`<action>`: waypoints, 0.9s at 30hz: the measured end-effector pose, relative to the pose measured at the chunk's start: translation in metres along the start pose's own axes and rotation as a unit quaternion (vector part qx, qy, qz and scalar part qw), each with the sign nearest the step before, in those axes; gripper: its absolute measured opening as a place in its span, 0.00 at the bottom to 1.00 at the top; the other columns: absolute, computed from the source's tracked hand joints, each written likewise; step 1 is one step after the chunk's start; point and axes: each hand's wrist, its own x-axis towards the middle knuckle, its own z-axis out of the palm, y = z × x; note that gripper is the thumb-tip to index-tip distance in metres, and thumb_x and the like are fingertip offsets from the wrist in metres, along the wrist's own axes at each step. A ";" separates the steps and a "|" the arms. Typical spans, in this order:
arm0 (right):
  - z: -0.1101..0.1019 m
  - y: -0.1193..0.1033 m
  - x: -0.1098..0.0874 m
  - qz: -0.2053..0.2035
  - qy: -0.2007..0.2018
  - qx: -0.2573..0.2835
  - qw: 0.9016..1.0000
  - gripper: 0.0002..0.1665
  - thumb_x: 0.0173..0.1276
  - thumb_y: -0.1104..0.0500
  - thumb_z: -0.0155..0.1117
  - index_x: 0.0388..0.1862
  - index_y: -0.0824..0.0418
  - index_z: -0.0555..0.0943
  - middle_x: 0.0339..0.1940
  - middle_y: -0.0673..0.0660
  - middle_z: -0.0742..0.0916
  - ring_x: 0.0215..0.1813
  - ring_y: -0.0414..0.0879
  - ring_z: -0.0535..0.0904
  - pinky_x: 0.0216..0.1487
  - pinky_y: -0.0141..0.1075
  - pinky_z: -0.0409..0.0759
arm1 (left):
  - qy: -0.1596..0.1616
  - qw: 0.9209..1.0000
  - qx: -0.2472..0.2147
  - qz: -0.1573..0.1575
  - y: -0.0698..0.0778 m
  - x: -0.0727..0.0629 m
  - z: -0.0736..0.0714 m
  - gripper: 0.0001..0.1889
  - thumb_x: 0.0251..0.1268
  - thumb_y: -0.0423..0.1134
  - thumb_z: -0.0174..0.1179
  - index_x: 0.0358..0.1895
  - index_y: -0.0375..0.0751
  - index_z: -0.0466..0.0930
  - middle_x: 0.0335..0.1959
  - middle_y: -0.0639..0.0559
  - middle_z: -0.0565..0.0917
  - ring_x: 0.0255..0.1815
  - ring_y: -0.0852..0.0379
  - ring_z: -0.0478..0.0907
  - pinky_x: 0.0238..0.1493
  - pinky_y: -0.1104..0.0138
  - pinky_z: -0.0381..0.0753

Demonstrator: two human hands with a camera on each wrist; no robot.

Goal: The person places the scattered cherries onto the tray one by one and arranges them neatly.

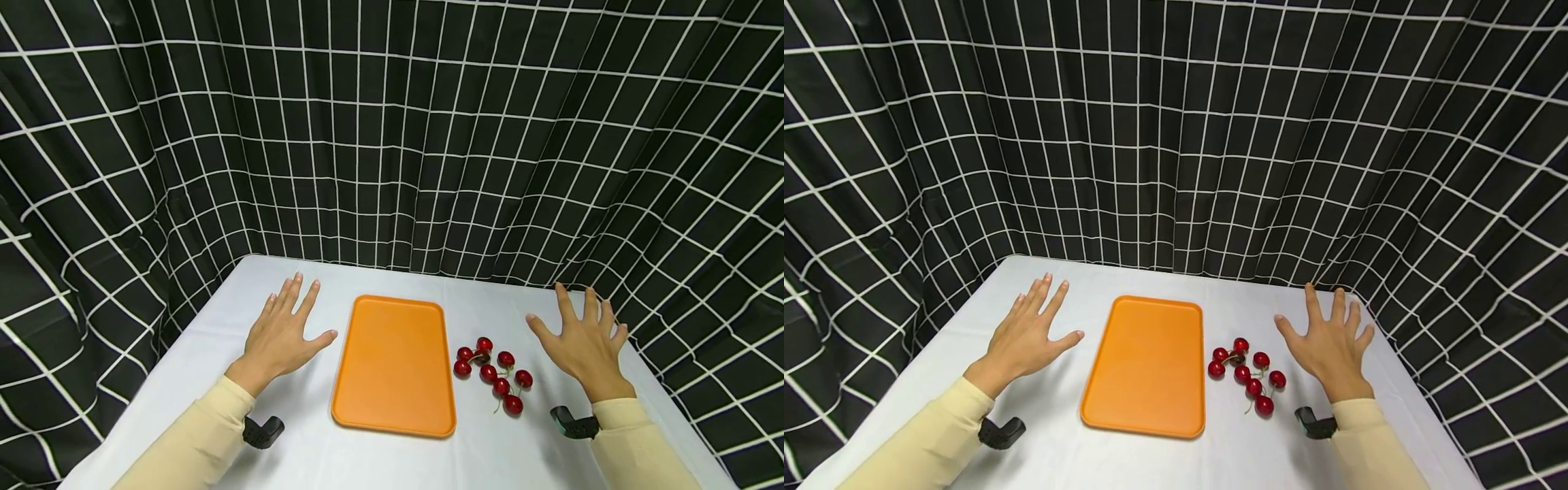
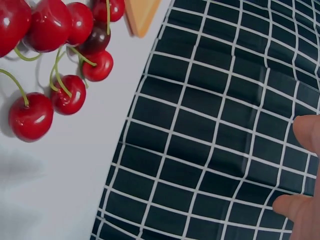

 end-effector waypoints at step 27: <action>0.009 0.008 -0.008 -0.002 0.004 0.006 1.000 0.53 0.66 0.27 0.46 0.78 0.58 0.52 0.73 0.78 0.49 0.71 0.77 0.37 0.59 0.77 0.32 | -0.178 0.977 -0.118 0.016 0.028 -0.046 0.072 0.56 0.56 0.74 0.52 0.75 0.32 0.49 0.76 0.42 0.51 0.76 0.49 0.46 0.73 0.57 0.47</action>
